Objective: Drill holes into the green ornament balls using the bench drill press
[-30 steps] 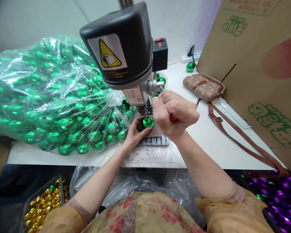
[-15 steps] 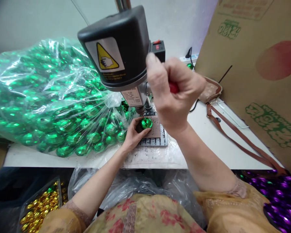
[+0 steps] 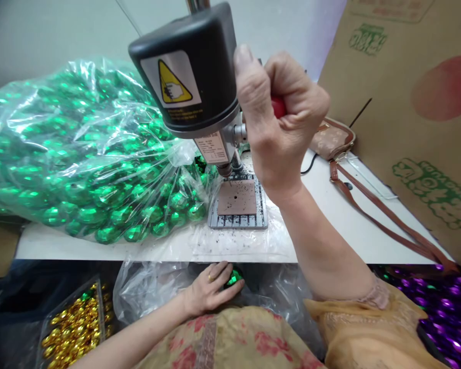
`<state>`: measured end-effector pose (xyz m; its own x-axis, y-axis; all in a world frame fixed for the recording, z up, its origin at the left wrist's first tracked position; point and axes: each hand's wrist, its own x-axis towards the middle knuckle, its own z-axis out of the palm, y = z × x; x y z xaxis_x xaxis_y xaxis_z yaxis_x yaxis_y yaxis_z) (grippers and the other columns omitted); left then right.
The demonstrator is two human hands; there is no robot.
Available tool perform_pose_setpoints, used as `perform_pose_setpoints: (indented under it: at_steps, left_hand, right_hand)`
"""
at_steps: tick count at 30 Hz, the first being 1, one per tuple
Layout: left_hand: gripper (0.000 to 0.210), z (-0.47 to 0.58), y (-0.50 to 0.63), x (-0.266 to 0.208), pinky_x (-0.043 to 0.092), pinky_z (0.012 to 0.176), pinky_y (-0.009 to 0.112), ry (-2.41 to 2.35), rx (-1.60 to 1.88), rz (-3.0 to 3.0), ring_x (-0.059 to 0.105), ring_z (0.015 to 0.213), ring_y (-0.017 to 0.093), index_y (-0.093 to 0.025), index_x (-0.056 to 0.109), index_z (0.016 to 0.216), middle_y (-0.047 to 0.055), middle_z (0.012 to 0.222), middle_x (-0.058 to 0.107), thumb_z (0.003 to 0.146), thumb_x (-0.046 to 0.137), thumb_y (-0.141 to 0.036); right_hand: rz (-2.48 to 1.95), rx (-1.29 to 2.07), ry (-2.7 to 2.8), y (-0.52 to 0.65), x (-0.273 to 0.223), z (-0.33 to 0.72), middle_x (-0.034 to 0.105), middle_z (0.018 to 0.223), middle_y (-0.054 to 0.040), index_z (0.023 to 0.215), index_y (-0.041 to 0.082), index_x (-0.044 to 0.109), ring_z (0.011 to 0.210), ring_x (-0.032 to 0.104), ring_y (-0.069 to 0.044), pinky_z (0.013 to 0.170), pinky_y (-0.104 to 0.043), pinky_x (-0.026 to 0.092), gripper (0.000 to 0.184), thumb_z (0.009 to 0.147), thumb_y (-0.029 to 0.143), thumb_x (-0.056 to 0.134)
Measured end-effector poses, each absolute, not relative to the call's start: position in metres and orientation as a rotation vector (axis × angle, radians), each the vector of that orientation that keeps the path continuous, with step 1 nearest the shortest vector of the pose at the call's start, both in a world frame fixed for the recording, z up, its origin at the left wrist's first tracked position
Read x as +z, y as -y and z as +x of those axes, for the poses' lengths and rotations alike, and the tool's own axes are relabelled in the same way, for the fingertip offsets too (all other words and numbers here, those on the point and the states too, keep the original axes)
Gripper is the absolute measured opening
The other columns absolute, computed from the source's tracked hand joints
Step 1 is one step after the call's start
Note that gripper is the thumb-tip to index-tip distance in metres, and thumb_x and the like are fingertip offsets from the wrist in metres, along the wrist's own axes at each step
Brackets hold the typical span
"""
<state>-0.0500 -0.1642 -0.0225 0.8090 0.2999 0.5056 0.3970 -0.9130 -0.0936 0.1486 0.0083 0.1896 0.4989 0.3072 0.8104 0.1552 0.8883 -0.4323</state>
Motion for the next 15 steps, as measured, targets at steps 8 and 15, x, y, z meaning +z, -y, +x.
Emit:
perform_pose_setpoints:
  at_steps: [8, 15]
  left_hand:
    - [0.029, -0.054, 0.078, 0.019, 0.054, 0.100, 0.043, 0.833, -1.074, -2.663, 0.063, 0.113, 0.023, -0.016, 0.059, 0.114, 0.010, 0.104, 0.069, 0.090, 0.046, -0.005]
    - [0.043, -0.042, -0.089, 0.044, 0.044, 0.108, 0.054, 1.626, -0.815, -2.454, 0.058, 0.122, 0.034, -0.009, 0.059, 0.118, 0.020, 0.119, 0.065, 0.080, 0.046, 0.006]
  right_hand:
    - [-0.535, 0.127, 1.058, -0.007, 0.189, 0.152, 0.024, 0.049, 0.0065, 0.058, 0.023, 0.026, 0.040, 0.029, -0.007, 0.044, -0.030, 0.025, 0.046, 0.089, 0.028, 0.060]
    - [-0.537, 0.146, 1.065, -0.006, 0.187, 0.153, 0.025, 0.050, 0.0063, 0.057, 0.022, 0.025, 0.041, 0.031, -0.006, 0.045, -0.028, 0.028, 0.050, 0.089, 0.033, 0.062]
